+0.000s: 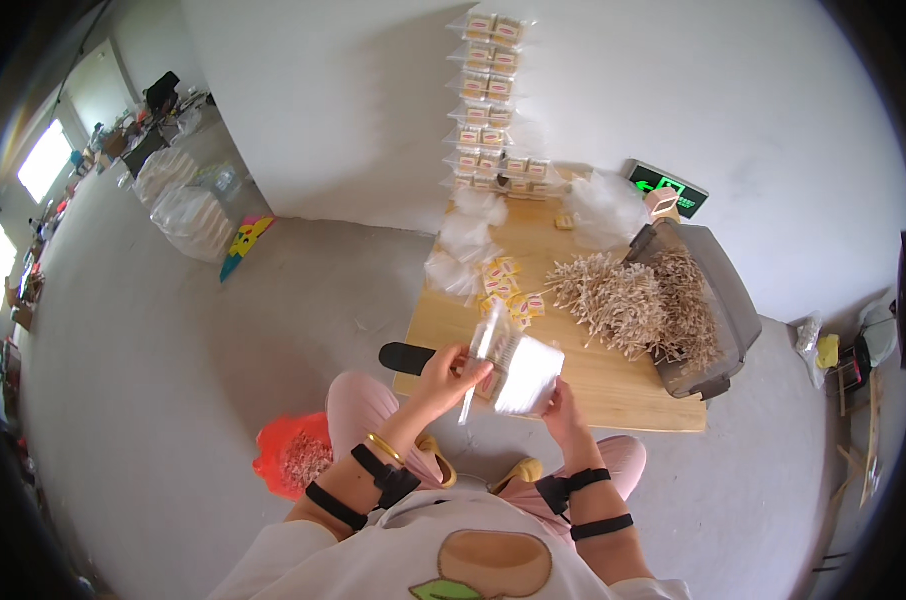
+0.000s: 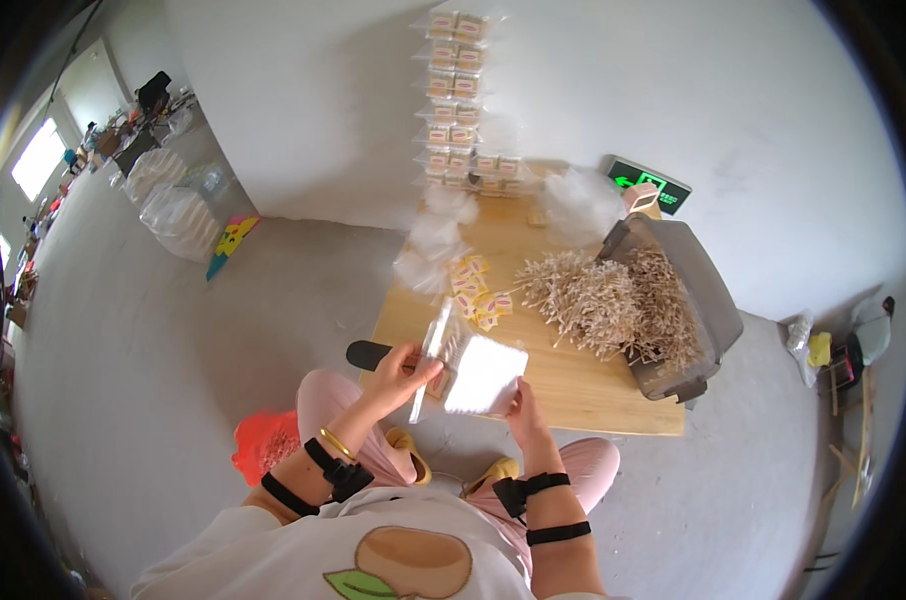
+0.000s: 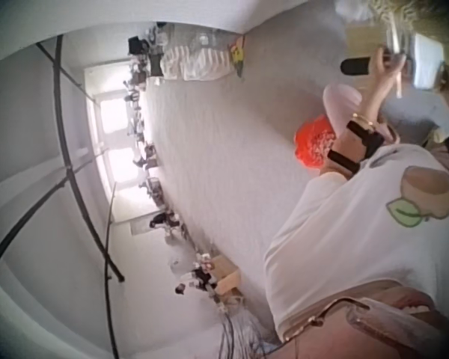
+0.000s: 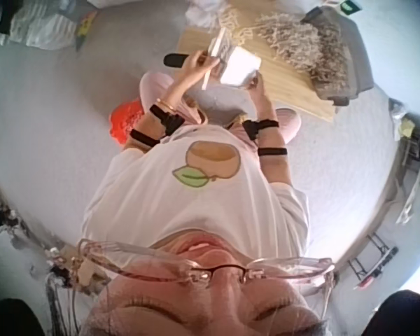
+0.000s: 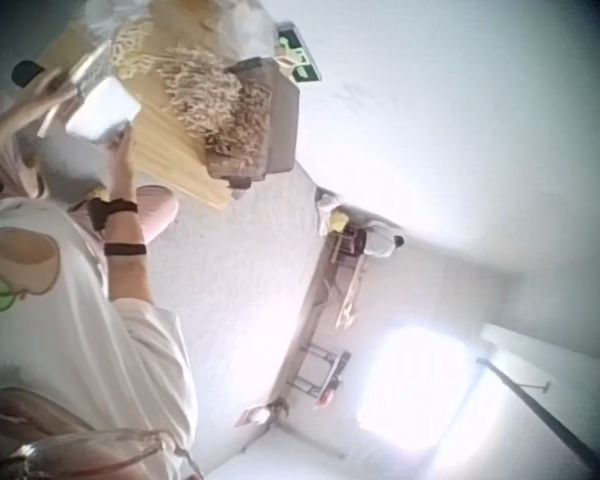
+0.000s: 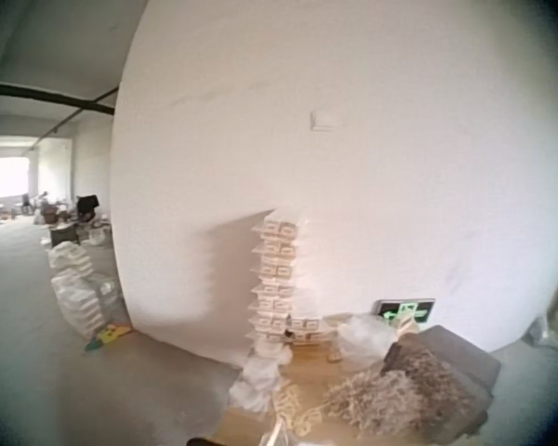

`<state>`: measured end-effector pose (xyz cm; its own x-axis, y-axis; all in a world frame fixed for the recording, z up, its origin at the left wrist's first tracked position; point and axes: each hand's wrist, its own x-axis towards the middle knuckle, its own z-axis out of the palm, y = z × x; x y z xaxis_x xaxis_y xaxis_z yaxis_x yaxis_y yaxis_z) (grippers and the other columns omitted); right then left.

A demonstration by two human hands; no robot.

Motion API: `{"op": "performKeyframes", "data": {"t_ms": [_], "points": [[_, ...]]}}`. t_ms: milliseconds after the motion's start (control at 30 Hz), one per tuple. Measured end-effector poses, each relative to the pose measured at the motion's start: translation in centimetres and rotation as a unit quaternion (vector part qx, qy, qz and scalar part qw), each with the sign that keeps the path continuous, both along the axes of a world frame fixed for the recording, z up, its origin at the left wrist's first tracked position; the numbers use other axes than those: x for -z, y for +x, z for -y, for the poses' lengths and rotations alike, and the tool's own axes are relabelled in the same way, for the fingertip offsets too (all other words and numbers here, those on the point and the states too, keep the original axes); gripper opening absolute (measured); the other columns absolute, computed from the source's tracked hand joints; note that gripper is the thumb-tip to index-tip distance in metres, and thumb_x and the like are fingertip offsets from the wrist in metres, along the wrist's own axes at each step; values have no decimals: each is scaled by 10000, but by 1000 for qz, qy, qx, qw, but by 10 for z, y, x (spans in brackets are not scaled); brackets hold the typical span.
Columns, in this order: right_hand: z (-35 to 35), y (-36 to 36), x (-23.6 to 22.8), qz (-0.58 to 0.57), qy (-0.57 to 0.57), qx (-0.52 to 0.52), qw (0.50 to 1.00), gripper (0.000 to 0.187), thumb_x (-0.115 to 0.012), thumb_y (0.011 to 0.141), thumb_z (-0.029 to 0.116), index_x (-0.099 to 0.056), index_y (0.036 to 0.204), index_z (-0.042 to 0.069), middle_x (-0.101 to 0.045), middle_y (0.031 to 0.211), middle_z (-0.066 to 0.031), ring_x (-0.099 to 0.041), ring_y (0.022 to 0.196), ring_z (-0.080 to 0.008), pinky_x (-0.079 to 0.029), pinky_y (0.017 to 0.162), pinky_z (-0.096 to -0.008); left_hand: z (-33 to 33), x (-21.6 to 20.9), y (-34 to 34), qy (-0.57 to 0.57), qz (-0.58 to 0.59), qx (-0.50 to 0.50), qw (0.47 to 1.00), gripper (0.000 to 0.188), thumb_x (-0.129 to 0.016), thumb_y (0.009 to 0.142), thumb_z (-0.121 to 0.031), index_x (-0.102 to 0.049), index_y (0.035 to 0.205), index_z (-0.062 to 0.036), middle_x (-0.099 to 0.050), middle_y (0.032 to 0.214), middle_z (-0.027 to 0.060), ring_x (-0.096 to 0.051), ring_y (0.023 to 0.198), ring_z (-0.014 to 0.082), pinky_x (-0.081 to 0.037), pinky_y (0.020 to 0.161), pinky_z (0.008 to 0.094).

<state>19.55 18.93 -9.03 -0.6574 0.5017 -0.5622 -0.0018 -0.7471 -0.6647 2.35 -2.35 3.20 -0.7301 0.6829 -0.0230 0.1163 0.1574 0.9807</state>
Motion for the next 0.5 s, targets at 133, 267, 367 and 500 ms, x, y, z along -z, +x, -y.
{"op": "performKeyframes", "data": {"t_ms": [133,267,367,500], "points": [[-6,0,-10,-116,-13,-26,993,511,-460,1035,323,-451,1460,39,-567,1394,-98,-568,1219,-247,-446,1044,-400,-7,-84,25,55,-134,102,984,438,-801,859,-267,-646,1173,-5,-679,1106,137,-696,971,233,-549,820,328],[3,-7,-77,-185,-13,-33,982,544,-507,1019,353,-454,1457,36,-522,1469,-116,-517,1332,-260,-411,1126,-431,3,-123,36,74,-329,146,930,503,-829,788,-165,-655,1250,-67,-645,1236,101,-625,1123,264,-502,951,378],[-10,2,-94,-334,-83,-26,938,573,-540,1014,382,-457,1448,18,-598,1380,-127,-611,1217,-279,-510,1033,-432,8,-131,42,82,-399,148,901,669,-875,678,-154,-628,1300,-123,-593,1327,92,-568,1203,300,-476,993,418],[-34,12,-112,-433,-71,-39,898,557,-558,1007,382,-492,1431,27,-601,1375,-137,-597,1228,-298,-516,1020,-473,12,-132,47,93,-480,142,860,941,-926,528,-188,-536,1385,-169,-502,1408,79,-512,1276,311,-418,1060,486]]}}
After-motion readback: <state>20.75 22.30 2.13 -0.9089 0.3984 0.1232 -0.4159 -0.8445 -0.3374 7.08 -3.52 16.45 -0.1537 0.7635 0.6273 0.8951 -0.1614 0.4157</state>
